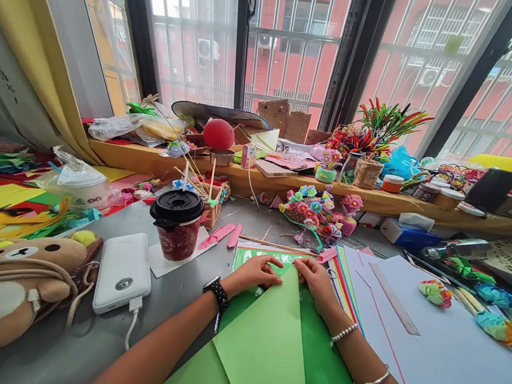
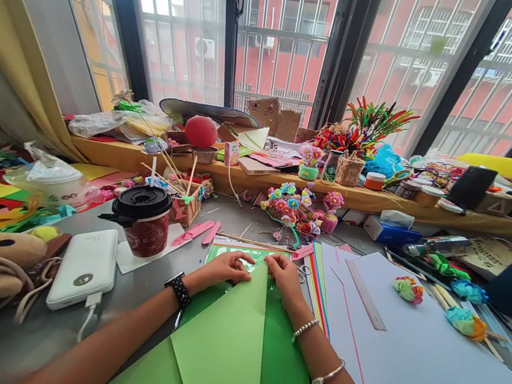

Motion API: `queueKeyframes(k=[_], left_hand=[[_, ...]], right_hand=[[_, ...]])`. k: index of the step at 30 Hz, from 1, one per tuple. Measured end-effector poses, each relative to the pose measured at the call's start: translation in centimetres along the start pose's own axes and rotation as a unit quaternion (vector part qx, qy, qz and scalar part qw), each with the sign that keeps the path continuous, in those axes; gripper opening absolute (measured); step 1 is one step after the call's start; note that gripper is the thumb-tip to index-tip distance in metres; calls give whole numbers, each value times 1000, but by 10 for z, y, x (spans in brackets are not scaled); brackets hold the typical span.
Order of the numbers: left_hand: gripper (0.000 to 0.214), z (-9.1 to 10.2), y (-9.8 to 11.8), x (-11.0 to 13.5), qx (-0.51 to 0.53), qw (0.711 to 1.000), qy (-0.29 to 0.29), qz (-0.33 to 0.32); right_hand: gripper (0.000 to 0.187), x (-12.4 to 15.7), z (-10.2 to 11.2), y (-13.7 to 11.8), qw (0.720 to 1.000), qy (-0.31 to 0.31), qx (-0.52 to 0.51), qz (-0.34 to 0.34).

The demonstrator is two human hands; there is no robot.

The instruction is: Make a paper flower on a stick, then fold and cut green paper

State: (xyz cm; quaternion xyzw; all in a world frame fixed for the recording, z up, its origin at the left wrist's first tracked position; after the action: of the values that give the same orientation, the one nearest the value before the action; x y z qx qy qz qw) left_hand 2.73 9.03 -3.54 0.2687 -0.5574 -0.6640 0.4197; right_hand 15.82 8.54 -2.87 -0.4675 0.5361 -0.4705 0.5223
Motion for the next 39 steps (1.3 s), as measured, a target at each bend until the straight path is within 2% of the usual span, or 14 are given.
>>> queueKeyframes(k=[10,13,18,20,24,30,39], left_hand=[[43,2,2,3,41,999,-10,12],[44,6,5,6,66,998,20,10],[46,23,11,10,117,987,107,-5],[47,28,11,11,134,983,125,-6],[47,28,9,13,147,984,100,20],[30,23,3,15,118,990,40,62],[31,36,7,16,128,986,97,43]], right_hand=[[32,-5,11,13,998,36,-37,-21],[33,-5,6,11,999,3,-26,-34],[29,1,-5,-1,994,-92,21,-60],[27,2,-5,-6,991,-107,43,-62],[24,1,0,-11,991,-90,80,-51],[27,-1,3,-14,991,-76,100,-41],[28,-4,9,-3,983,-110,123,-78]])
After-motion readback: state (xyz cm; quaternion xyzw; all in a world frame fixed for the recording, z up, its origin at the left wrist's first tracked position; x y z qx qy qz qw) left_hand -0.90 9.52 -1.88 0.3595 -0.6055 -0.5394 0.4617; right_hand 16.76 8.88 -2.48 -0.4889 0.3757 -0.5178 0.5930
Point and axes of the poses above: each hand's wrist, its own x-axis away from the middle knuckle, its own z-axis out of the back of the hand, y = z × x, the point moved 8 cm from there along -x, towards the middle knuckle, and after that the axes turned 1 degree about -x, right-handed, at the moved point
